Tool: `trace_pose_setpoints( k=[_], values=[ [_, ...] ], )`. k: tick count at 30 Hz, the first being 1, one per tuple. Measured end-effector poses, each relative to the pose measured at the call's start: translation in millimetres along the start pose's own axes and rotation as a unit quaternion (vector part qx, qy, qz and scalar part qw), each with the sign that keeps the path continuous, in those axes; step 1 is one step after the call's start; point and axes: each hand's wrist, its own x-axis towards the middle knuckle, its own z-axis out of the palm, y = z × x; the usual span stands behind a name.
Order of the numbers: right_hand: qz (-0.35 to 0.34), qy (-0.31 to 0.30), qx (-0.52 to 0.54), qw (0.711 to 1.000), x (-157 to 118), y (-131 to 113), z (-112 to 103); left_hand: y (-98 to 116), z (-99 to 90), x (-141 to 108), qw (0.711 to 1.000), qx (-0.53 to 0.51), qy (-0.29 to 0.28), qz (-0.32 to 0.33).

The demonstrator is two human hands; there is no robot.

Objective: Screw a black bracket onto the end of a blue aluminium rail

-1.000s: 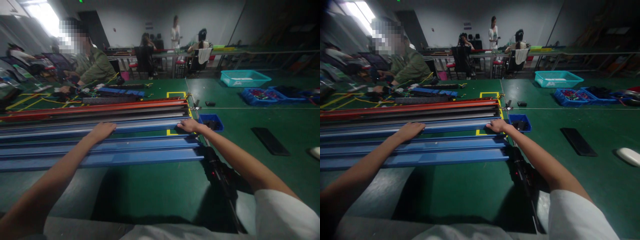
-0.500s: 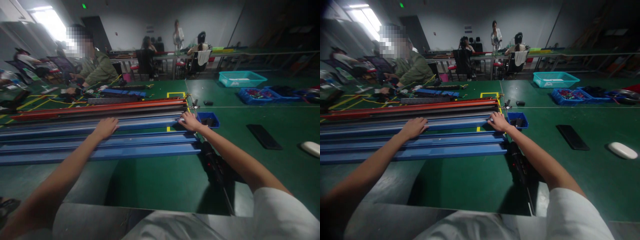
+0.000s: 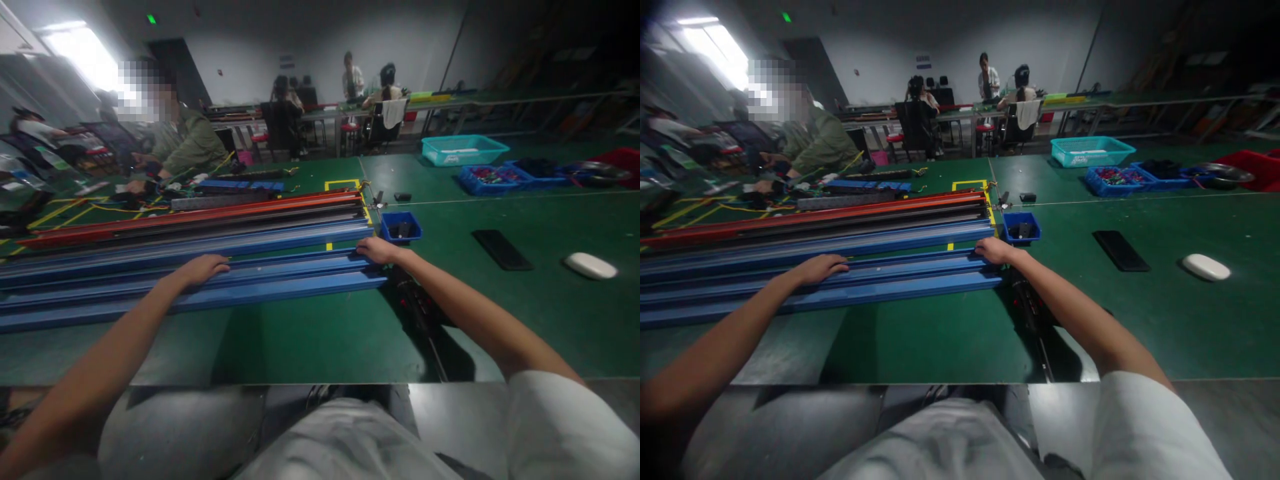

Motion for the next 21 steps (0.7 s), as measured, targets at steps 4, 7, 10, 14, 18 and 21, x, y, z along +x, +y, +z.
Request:
trace_pose_setpoints(
  k=[4, 7, 10, 14, 18, 21],
  values=[
    [0.022, -0.001, 0.008, 1.0, 0, -3, 0, 1, -3.3, -1, 0.999, 0.018, -0.032, -0.001],
    [0.035, 0.013, 0.012, 0.999, -3, -7, 0, 2, -8.9, -2, 0.998, 0.037, -0.053, -0.001],
    [0.048, 0.036, 0.013, 0.998, -5, -9, -4, 4, -19.7, -3, 0.996, 0.06, -0.065, 0.002],
    [0.062, 0.065, 0.003, 0.996, -8, -11, -13, 6, -39.8, -5, 0.994, 0.091, -0.062, 0.006],
    [0.059, 0.09, -0.013, 0.994, -16, -15, -18, 7, -61.9, -9, 0.993, 0.111, -0.037, 0.004],
    [0.052, 0.111, -0.023, 0.992, -23, -19, -21, 4, -78.2, -15, 0.993, 0.119, -0.006, 0.002]
  ],
)
